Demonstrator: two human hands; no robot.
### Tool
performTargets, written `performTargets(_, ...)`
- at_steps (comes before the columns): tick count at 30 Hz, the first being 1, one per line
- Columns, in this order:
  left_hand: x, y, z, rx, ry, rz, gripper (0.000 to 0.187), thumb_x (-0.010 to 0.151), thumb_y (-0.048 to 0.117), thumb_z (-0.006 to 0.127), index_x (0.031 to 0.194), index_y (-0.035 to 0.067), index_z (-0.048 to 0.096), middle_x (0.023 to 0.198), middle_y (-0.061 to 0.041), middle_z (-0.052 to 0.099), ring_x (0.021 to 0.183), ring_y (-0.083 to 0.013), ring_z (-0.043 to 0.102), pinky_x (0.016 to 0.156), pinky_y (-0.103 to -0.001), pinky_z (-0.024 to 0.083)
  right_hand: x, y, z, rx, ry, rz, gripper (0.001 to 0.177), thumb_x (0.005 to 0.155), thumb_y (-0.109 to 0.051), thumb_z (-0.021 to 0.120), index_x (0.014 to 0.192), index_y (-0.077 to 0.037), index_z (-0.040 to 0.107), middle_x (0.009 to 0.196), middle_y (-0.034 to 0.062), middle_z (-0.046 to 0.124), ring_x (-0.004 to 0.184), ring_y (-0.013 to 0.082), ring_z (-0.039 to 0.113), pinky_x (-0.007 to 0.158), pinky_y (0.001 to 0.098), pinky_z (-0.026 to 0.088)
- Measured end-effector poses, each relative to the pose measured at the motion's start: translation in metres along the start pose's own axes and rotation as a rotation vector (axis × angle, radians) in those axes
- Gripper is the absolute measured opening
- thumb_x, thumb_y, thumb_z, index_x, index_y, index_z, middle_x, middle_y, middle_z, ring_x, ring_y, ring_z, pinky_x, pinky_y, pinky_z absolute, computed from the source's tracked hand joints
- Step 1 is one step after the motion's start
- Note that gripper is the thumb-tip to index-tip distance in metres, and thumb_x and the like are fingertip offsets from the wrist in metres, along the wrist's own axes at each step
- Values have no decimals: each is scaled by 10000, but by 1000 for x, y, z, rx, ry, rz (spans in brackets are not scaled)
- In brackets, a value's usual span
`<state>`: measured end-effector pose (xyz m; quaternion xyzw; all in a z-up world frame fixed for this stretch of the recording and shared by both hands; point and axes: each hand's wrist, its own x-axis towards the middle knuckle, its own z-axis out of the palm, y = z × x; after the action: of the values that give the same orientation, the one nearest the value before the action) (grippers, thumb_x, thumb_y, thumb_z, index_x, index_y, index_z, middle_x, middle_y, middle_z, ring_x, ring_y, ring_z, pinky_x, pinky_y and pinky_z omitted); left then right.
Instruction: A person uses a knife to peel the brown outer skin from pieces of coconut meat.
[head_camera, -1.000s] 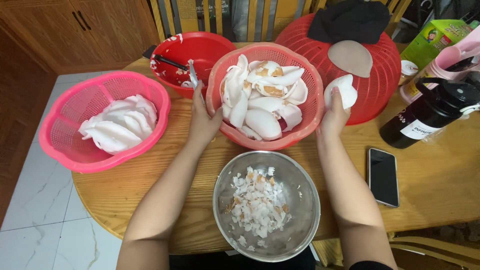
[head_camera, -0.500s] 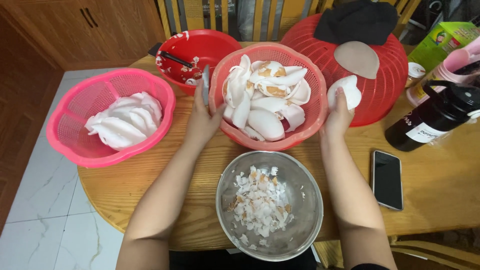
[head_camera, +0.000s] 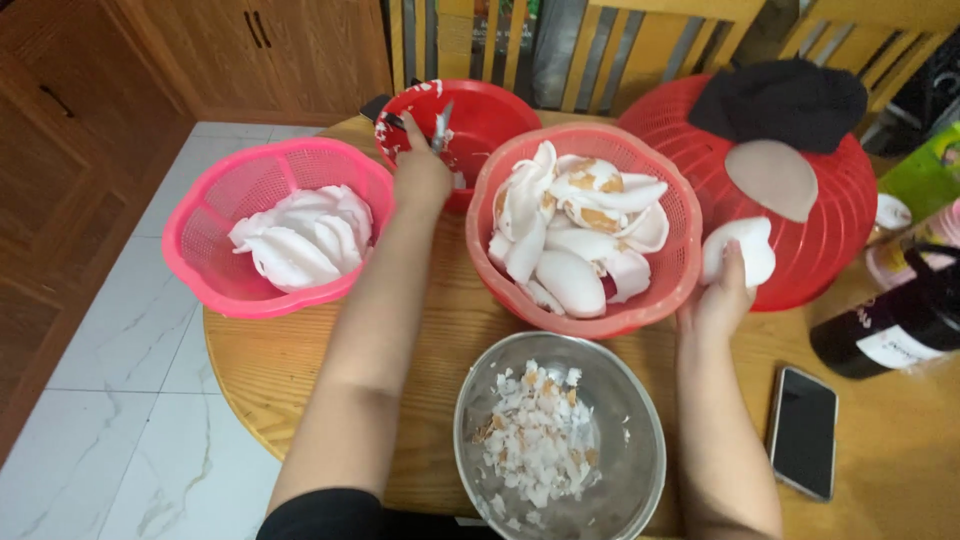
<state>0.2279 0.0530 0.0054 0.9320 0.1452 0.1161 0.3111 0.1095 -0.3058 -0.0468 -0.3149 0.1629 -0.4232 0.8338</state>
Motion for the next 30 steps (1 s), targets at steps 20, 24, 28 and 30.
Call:
performTargets(20, 12, 15, -5, -182, -11, -116, 759, 991, 24, 534, 1617, 268, 180, 1440, -230, 376, 1242, -437, 585, 1027, -557, 524, -1, 0, -3, -37, -15, 35, 306, 918, -147, 790, 1164, -73, 623, 926, 108, 721, 828, 225, 760, 809, 401, 674)
performTargets(24, 66, -13, 39, -267, 19, -85, 710, 1007, 74, 584, 1608, 218, 235, 1426, -258, 384, 1254, -465, 568, 1045, -557, 509, 0, 1, -4, -30, -15, 42, 345, 918, -145, 797, 1192, -72, 600, 940, 113, 725, 816, 226, 750, 814, 417, 668)
performTargets(28, 86, -23, 55, -367, 64, -79, 686, 1002, 95, 596, 1589, 248, 279, 1455, -254, 358, 1262, -460, 570, 1054, -576, 496, 8, 6, -10, 2, -14, 44, 356, 922, -137, 802, 1201, -80, 588, 954, 137, 729, 818, 249, 764, 817, 438, 672)
performTargets(30, 74, -14, 42, -458, 79, -78, 665, 1021, 57, 551, 1601, 172, 246, 1463, -288, 356, 1304, -482, 538, 1092, -583, 467, -1, 2, -4, -11, 0, 21, 341, 919, -142, 786, 1192, -71, 595, 939, 120, 722, 811, 230, 760, 804, 414, 675)
